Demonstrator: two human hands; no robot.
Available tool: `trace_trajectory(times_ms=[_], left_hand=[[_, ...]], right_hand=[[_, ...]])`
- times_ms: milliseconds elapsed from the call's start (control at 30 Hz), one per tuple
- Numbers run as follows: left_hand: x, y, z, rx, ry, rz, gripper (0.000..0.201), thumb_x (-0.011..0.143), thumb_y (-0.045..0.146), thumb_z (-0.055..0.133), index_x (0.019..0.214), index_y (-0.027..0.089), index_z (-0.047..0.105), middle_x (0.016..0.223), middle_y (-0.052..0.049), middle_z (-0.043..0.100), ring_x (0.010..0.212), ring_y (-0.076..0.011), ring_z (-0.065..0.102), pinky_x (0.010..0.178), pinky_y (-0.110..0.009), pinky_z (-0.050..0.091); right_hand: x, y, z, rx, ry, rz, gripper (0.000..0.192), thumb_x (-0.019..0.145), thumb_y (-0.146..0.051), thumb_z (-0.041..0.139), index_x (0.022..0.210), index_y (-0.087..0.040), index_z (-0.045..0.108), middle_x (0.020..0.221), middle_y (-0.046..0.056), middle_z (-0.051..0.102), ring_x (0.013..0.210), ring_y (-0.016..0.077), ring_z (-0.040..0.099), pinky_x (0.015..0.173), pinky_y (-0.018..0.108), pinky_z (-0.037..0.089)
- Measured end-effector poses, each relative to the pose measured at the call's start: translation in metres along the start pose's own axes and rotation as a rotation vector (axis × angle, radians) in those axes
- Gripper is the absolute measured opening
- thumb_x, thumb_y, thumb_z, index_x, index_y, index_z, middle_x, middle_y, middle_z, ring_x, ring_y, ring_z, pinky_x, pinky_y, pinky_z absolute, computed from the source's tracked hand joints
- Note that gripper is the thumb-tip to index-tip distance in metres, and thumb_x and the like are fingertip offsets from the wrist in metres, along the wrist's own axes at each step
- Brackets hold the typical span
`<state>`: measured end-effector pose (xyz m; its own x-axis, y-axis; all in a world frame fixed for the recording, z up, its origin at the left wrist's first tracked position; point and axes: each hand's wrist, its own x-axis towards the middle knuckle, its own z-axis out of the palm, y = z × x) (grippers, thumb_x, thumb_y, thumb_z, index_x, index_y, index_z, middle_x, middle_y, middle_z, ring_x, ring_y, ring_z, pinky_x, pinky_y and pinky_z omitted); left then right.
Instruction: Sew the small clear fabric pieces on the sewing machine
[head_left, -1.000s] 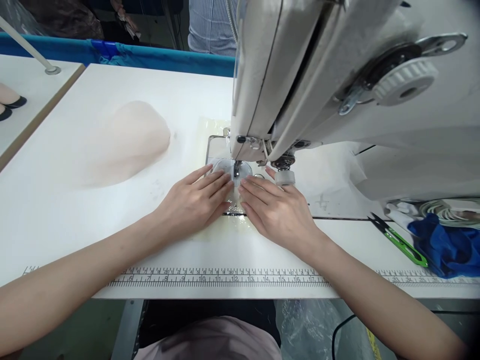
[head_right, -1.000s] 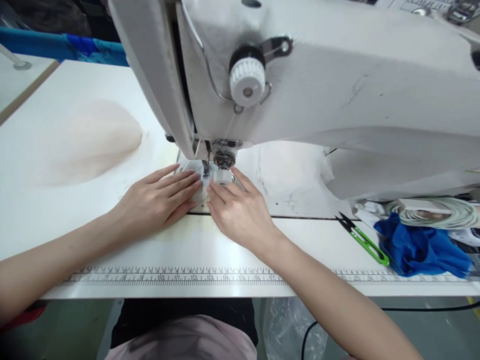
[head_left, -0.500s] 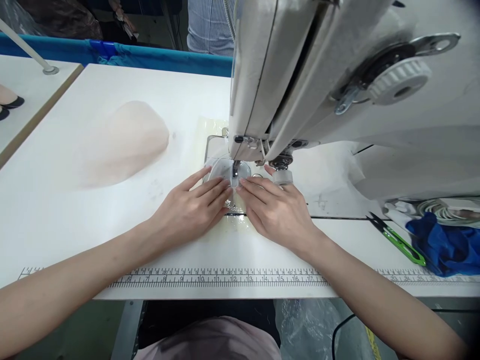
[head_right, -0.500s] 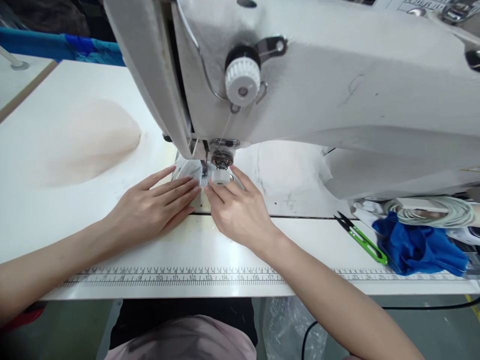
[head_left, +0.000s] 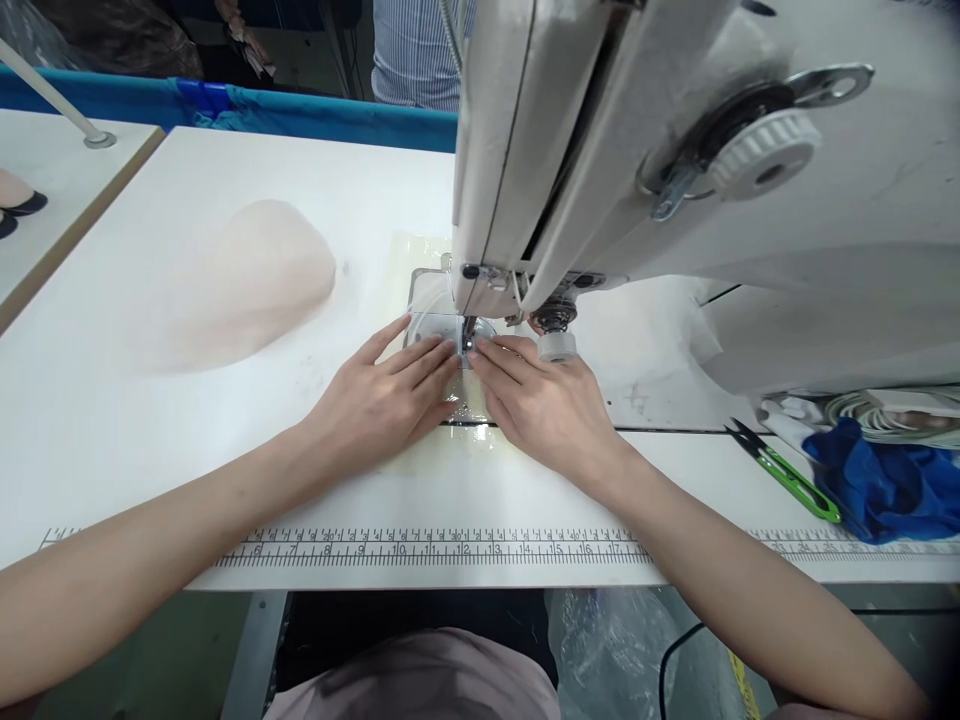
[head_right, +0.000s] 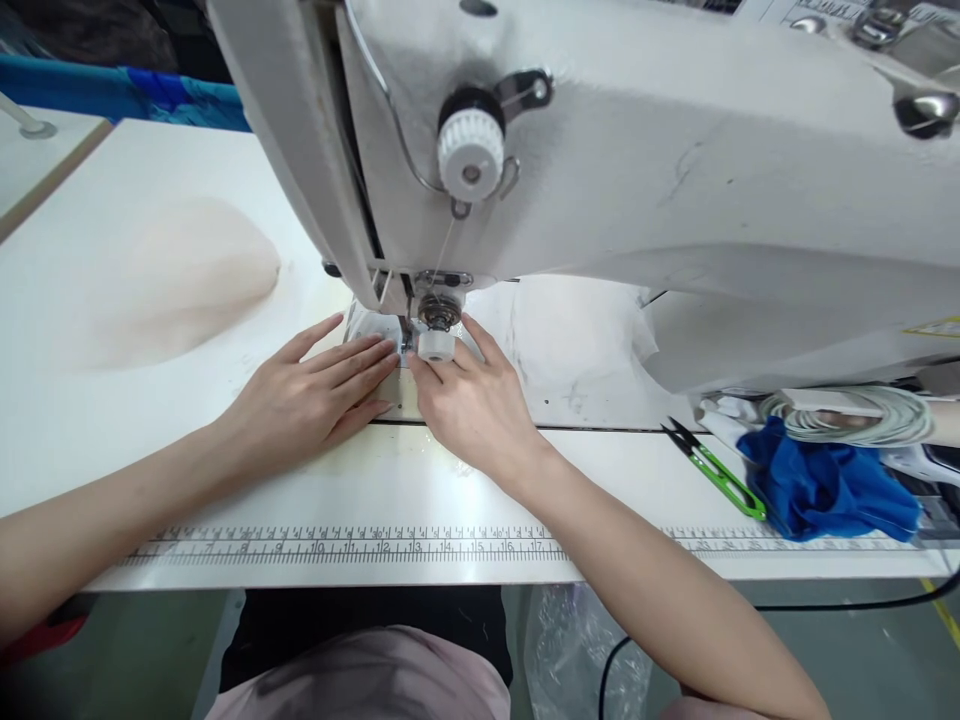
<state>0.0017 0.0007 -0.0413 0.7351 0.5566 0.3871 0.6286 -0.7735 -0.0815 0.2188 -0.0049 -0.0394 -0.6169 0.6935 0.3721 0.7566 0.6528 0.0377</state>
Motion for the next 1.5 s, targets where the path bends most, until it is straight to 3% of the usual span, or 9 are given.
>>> trace_trajectory(times_ms=[233, 500, 667, 800, 933, 1133, 1233, 1367, 1500], left_hand=[[0.005, -0.007, 0.005, -0.097, -0.012, -0.062, 0.039, 0.099, 0.035, 0.051, 0.128, 0.011, 0.062, 0.127, -0.013, 0.066, 0.123, -0.0273, 0.061, 0.114, -0.053, 0.041], [0.006, -0.016, 0.012, -0.056, 0.018, -0.184, 0.03, 0.098, 0.014, 0.044, 0.119, 0.01, 0.065, 0.125, -0.012, 0.068, 0.115, -0.0257, 0.064, 0.089, -0.039, 0.058], [0.007, -0.022, -0.012, -0.185, -0.048, -0.243, 0.026, 0.099, 0.02, 0.04, 0.099, 0.015, 0.066, 0.109, -0.008, 0.074, 0.107, -0.0261, 0.066, 0.089, -0.043, 0.054], [0.005, -0.024, -0.036, -0.513, -0.209, -0.376, 0.024, 0.102, 0.029, 0.035, 0.105, 0.021, 0.057, 0.098, 0.0, 0.074, 0.08, -0.0167, 0.069, 0.066, -0.029, 0.054], [0.003, -0.027, -0.025, -0.211, -0.156, -0.213, 0.025, 0.095, 0.038, 0.053, 0.107, 0.017, 0.059, 0.105, -0.009, 0.069, 0.094, -0.0258, 0.065, 0.073, -0.035, 0.053], [0.002, -0.029, -0.001, -0.051, -0.068, -0.131, 0.025, 0.098, 0.016, 0.037, 0.102, 0.015, 0.062, 0.112, -0.012, 0.069, 0.099, -0.0248, 0.065, 0.079, -0.038, 0.054], [0.002, -0.03, -0.013, -0.244, -0.125, -0.157, 0.025, 0.101, 0.022, 0.037, 0.108, 0.017, 0.06, 0.123, -0.01, 0.067, 0.111, -0.0239, 0.064, 0.089, -0.039, 0.054], [0.003, -0.032, -0.047, -0.69, -0.363, -0.332, 0.024, 0.102, 0.035, 0.038, 0.097, 0.023, 0.058, 0.086, 0.001, 0.074, 0.072, -0.0152, 0.069, 0.061, -0.025, 0.052], [0.005, -0.035, -0.067, -1.09, -0.458, -0.277, 0.022, 0.1, 0.035, 0.046, 0.088, 0.023, 0.06, 0.079, 0.002, 0.074, 0.078, -0.0135, 0.07, 0.074, -0.024, 0.054]], right_hand=[[-0.001, 0.003, -0.001, -0.028, 0.036, -0.021, 0.029, 0.097, -0.018, 0.047, 0.116, -0.015, 0.069, 0.115, 0.006, 0.073, 0.104, 0.0229, 0.067, 0.105, 0.048, 0.045], [-0.002, 0.002, -0.004, 0.045, 0.089, -0.023, 0.025, 0.096, -0.017, 0.05, 0.108, -0.02, 0.072, 0.109, 0.002, 0.076, 0.095, 0.0207, 0.07, 0.102, 0.045, 0.047], [-0.003, 0.003, -0.006, 0.181, 0.176, 0.032, 0.023, 0.095, -0.02, 0.053, 0.111, -0.019, 0.07, 0.106, 0.003, 0.076, 0.086, 0.0196, 0.071, 0.08, 0.036, 0.055], [0.0, -0.002, -0.008, 0.434, 0.068, 0.085, 0.04, 0.094, -0.03, 0.056, 0.133, -0.02, 0.057, 0.116, 0.008, 0.072, 0.101, 0.0238, 0.068, 0.08, 0.038, 0.056], [0.001, -0.003, -0.008, 0.474, 0.057, 0.11, 0.041, 0.093, -0.028, 0.055, 0.133, -0.02, 0.055, 0.115, 0.008, 0.072, 0.104, 0.023, 0.066, 0.087, 0.039, 0.054], [-0.002, 0.004, 0.0, 0.367, 0.156, 0.15, 0.033, 0.095, -0.027, 0.052, 0.125, -0.019, 0.064, 0.1, 0.006, 0.075, 0.076, 0.018, 0.066, 0.076, 0.035, 0.053], [-0.002, 0.004, -0.001, 0.393, 0.135, 0.148, 0.032, 0.094, -0.026, 0.054, 0.124, -0.02, 0.064, 0.102, 0.006, 0.075, 0.079, 0.0188, 0.067, 0.079, 0.037, 0.054], [0.001, 0.0, -0.012, 0.638, 0.0, 0.127, 0.05, 0.087, -0.031, 0.067, 0.135, -0.023, 0.054, 0.127, 0.009, 0.067, 0.111, 0.024, 0.065, 0.095, 0.045, 0.052], [0.006, -0.004, -0.026, 1.033, -0.224, 0.119, 0.07, 0.083, -0.029, 0.074, 0.144, -0.027, 0.041, 0.147, 0.01, 0.051, 0.13, 0.0221, 0.054, 0.104, 0.042, 0.05]])
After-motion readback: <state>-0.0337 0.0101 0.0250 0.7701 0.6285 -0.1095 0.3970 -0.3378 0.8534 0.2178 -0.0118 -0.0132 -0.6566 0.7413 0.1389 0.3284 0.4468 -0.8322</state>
